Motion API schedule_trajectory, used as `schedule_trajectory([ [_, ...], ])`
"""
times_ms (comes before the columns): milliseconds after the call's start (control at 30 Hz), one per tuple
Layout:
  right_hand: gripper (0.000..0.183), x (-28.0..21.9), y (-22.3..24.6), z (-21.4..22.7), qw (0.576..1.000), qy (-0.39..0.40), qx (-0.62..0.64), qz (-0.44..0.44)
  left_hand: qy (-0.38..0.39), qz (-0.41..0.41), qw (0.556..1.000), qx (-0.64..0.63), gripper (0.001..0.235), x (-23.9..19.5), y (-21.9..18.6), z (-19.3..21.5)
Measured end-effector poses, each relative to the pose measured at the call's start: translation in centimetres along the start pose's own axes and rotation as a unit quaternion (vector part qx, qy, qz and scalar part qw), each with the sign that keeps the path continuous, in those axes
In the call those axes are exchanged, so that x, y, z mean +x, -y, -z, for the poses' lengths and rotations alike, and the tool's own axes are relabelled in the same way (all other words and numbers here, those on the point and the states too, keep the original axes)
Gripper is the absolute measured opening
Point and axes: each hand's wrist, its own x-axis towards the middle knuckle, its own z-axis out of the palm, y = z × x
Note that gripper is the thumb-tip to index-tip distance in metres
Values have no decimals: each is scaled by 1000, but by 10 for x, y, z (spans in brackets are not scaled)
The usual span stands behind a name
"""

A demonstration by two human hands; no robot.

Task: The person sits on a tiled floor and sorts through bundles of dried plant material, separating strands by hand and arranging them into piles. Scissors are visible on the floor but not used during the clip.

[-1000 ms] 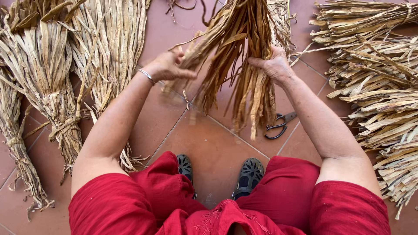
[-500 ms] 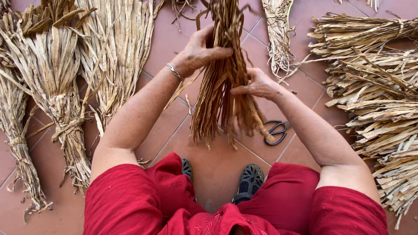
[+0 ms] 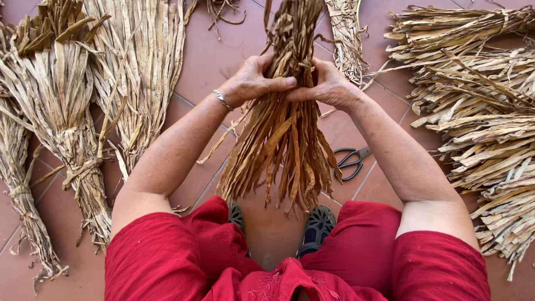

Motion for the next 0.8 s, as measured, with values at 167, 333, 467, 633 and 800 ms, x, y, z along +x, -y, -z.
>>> schedule_trajectory([
  [167, 64, -1, -3, 6, 1000, 3, 10, -25, 42, 61, 981, 180, 64, -3, -24, 18],
  [333, 59, 2, -10, 3, 996, -52, -19, -73, -8, 104, 919, 380, 61, -7, -39, 19],
  [467, 77, -1, -8, 8, 999, -12, 0, -43, 20, -6, 983, 183, 66, -14, -33, 20],
  [633, 87, -2, 0, 13, 998, 17, 55, -1, 67, 27, 992, 106, 61, -15, -23, 26],
  [800, 65, 3, -16, 2, 998, -3, -57, 24, 27, -38, 983, 176, 57, -11, -12, 18],
])
